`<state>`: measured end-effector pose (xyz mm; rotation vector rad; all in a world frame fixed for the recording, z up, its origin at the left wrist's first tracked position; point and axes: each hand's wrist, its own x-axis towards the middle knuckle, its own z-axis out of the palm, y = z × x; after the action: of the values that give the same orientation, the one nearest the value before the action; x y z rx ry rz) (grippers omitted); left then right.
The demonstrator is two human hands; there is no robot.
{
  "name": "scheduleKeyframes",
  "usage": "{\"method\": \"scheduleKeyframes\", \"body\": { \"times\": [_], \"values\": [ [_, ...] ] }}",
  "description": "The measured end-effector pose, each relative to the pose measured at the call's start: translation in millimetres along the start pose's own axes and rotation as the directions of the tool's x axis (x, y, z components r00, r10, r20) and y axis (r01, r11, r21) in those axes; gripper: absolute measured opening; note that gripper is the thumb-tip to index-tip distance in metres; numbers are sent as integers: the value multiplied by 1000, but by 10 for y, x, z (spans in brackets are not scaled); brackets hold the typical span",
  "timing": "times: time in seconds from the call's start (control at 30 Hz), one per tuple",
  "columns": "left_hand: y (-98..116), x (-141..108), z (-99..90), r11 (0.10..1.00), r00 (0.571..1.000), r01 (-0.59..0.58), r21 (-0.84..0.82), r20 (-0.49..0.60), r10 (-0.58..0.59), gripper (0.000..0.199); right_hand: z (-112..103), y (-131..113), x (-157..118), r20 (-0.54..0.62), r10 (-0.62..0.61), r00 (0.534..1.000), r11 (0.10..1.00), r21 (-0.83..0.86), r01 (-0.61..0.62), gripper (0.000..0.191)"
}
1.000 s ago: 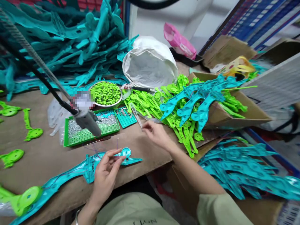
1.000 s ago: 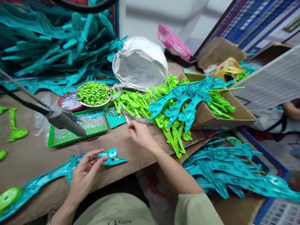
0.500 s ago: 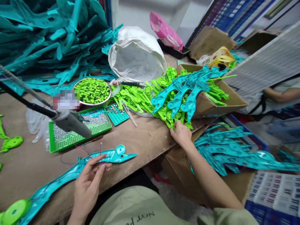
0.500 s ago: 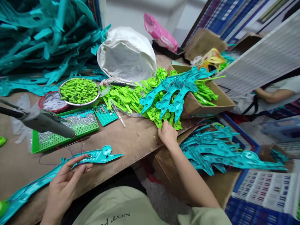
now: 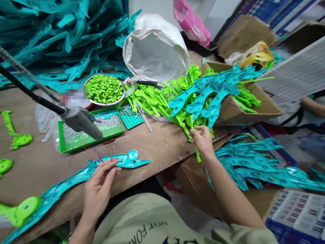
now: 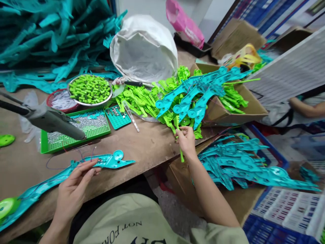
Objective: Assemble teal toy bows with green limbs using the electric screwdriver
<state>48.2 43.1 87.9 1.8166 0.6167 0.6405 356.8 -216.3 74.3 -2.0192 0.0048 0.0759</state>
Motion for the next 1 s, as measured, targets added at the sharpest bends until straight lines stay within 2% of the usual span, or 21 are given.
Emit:
{"method": "scheduleKeyframes", "body": {
  "times": [0.13, 0.2, 0.23, 0.27, 0.33, 0.4, 0.43, 0.47, 0.53, 0.6, 0.73, 0.87, 1.0],
  "values": [
    [9, -39, 50, 999, 1000, 5, -31, 1, -5, 19, 41, 16, -168, 114, -126, 985, 990, 71, 118, 48],
    [8, -56, 86, 999, 999, -36, -7, 10, 36, 18, 60, 38, -258, 250, -229, 941, 973, 31, 229, 46],
    [2, -62, 107, 998, 998, -64, 24, 15, 63, 18, 76, 41, -300, 341, -284, 896, 952, -9, 305, 44],
    [-6, -67, 129, 993, 995, -100, 66, 19, 99, 19, 101, 37, -340, 440, -337, 832, 917, -46, 396, 41],
    [-34, -77, 176, 967, 981, -192, 170, 38, 188, 21, 184, 6, -418, 617, -428, 660, 808, -66, 585, 30],
    [-78, -91, 223, 912, 954, -301, 277, 78, 291, 25, 316, -43, -494, 726, -488, 484, 700, -5, 714, 22],
    [-106, -100, 244, 878, 936, -351, 324, 105, 335, 28, 395, -67, -527, 755, -511, 410, 660, 40, 750, 22],
    [-138, -111, 262, 842, 918, -395, 368, 134, 372, 31, 477, -88, -555, 772, -530, 351, 629, 81, 773, 22],
    [-209, -134, 287, 772, 891, -452, 446, 185, 414, 34, 637, -115, -585, 787, -556, 266, 578, 136, 805, 23],
    [-278, -154, 298, 726, 879, -472, 500, 211, 427, 31, 769, -122, -582, 792, -572, 214, 537, 165, 827, 24],
    [-374, -159, 304, 694, 874, -472, 544, 188, 448, 25, 925, -112, -525, 809, -571, 143, 502, 206, 840, 23],
    [-419, -134, 317, 697, 861, -495, 519, 184, 475, 20, 1000, -131, -494, 813, -572, 110, 491, 233, 839, 20],
    [-449, -133, 314, 738, 875, -474, 481, 161, 457, 20, 1048, -222, -506, 830, -552, 77, 456, 223, 862, 22]
  ]
}}
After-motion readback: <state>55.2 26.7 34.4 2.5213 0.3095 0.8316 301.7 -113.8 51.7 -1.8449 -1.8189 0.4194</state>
